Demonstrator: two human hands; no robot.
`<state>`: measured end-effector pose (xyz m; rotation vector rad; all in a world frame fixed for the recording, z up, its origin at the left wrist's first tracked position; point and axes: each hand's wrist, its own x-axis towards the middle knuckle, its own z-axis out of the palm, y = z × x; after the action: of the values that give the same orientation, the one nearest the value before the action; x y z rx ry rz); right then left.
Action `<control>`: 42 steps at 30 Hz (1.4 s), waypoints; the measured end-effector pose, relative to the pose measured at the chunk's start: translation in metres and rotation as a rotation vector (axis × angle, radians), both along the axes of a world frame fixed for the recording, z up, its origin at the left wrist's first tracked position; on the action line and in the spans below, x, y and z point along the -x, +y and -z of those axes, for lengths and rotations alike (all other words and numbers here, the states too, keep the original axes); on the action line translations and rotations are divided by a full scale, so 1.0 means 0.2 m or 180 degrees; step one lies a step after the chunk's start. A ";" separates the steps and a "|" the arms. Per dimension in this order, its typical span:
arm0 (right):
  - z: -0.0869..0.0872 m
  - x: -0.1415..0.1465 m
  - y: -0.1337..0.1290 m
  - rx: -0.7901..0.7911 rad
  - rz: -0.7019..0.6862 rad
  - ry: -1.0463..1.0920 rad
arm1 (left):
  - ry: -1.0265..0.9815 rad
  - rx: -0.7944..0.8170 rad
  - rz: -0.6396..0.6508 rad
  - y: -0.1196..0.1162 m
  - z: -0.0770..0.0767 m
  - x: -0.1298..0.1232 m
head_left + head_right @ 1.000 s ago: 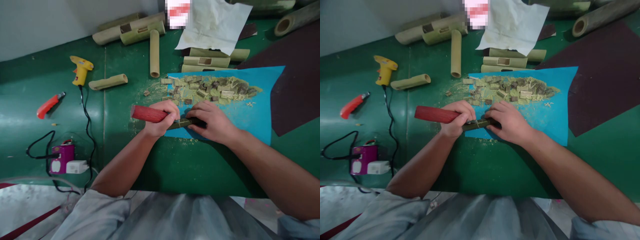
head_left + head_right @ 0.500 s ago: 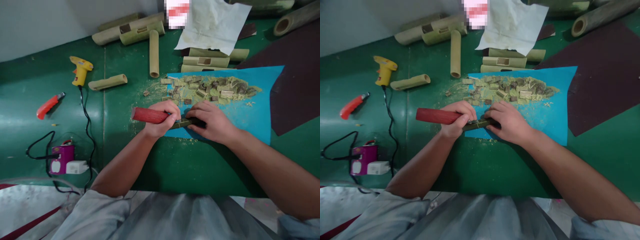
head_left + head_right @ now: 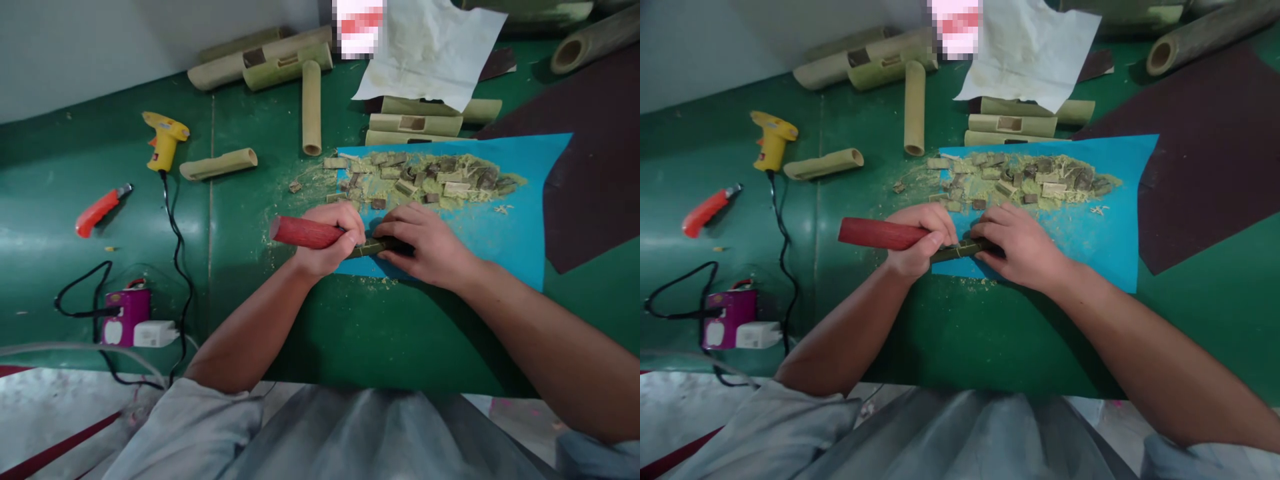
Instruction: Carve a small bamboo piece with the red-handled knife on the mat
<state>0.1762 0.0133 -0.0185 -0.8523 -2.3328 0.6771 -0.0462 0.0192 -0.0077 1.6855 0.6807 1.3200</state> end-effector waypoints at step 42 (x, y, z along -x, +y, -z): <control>-0.01 0.01 -0.01 0.0044 0.0070 -0.0059 | 0.0081 -0.0193 -0.0067 0.00 0.00 0.00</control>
<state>0.1749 0.0114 -0.0167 -0.8928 -2.3344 0.6797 -0.0469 0.0202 -0.0083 1.7507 0.6811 1.3481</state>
